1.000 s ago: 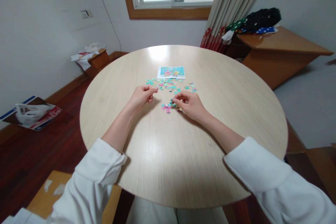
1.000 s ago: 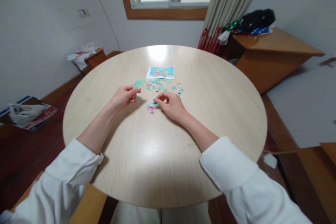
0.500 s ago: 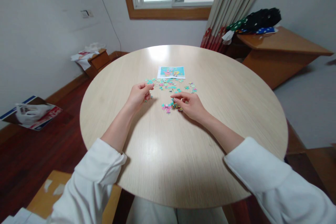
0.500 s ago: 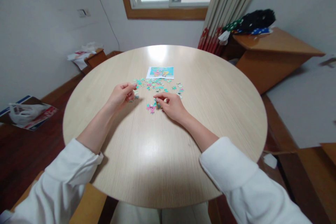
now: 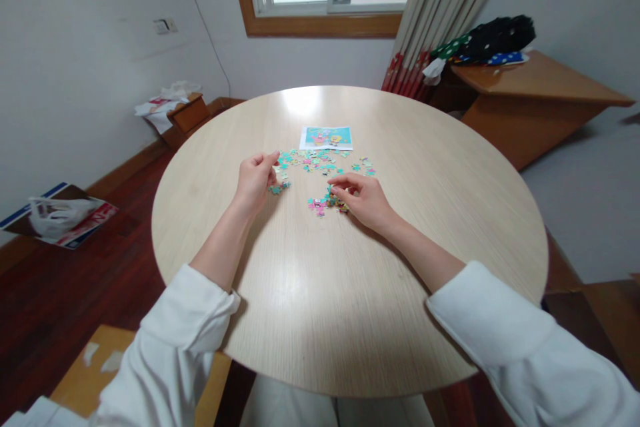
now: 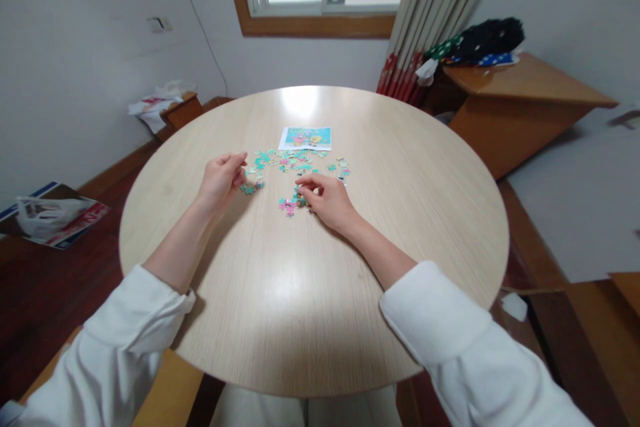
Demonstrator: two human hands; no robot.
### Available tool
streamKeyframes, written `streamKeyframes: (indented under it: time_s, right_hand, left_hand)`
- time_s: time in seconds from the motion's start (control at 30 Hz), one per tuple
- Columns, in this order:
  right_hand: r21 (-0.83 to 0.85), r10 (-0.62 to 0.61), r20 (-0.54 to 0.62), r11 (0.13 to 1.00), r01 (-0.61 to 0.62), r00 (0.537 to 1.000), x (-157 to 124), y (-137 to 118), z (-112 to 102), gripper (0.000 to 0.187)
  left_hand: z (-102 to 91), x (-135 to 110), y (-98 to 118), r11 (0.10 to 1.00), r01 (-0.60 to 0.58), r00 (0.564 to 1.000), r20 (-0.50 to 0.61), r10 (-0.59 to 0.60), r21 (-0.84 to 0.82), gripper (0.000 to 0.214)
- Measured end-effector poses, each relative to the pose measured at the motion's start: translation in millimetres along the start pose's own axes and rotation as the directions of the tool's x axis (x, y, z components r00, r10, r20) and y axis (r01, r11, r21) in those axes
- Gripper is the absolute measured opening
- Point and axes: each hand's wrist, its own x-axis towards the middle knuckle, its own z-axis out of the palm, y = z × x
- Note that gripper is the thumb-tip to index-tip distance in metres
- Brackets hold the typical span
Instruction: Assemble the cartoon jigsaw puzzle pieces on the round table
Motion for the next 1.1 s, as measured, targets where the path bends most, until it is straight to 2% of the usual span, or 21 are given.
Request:
streamKeyframes:
  time_s: [0.1,0.2,0.3,0.4,0.77,1.1]
  right_hand:
    - [-0.004,-0.005,0.000,1.000,0.005,1.000,0.4,-0.5,0.2,0.024]
    - [0.003,-0.014,-0.002,1.000,0.014,1.000,0.9,-0.8,1.2,0.025]
    - [0.004,-0.015,-0.011,1.000,0.015,1.000,1.4,-0.2,2.2,0.026]
    - [0.019,-0.019,-0.009,1.000,0.019,1.000,1.7,0.9,2.8,0.026]
    - [0.108,0.007,0.007,0.994,-0.008,1.000,1.4,0.8,3.7,0.029]
    - [0.113,0.017,0.009,0.993,-0.018,1.000,1.2,1.5,3.5,0.031]
  left_hand:
    - [2.4,-4.4,0.1,0.989,-0.104,0.993,0.071,0.097,0.108,0.032]
    - [6.6,-10.8,1.8,0.960,-0.197,0.964,0.218,0.153,0.197,0.020]
    - [12.1,-17.0,2.4,0.923,-0.262,0.915,0.375,0.145,0.282,0.016]
    - [16.9,-21.1,0.3,0.888,-0.303,0.878,0.463,0.120,0.345,0.019]
    - [17.4,-19.1,-14.0,0.833,-0.413,0.834,0.522,0.182,0.369,0.015]
    - [19.1,-21.1,-10.6,0.832,-0.395,0.837,0.525,0.152,0.389,0.015]
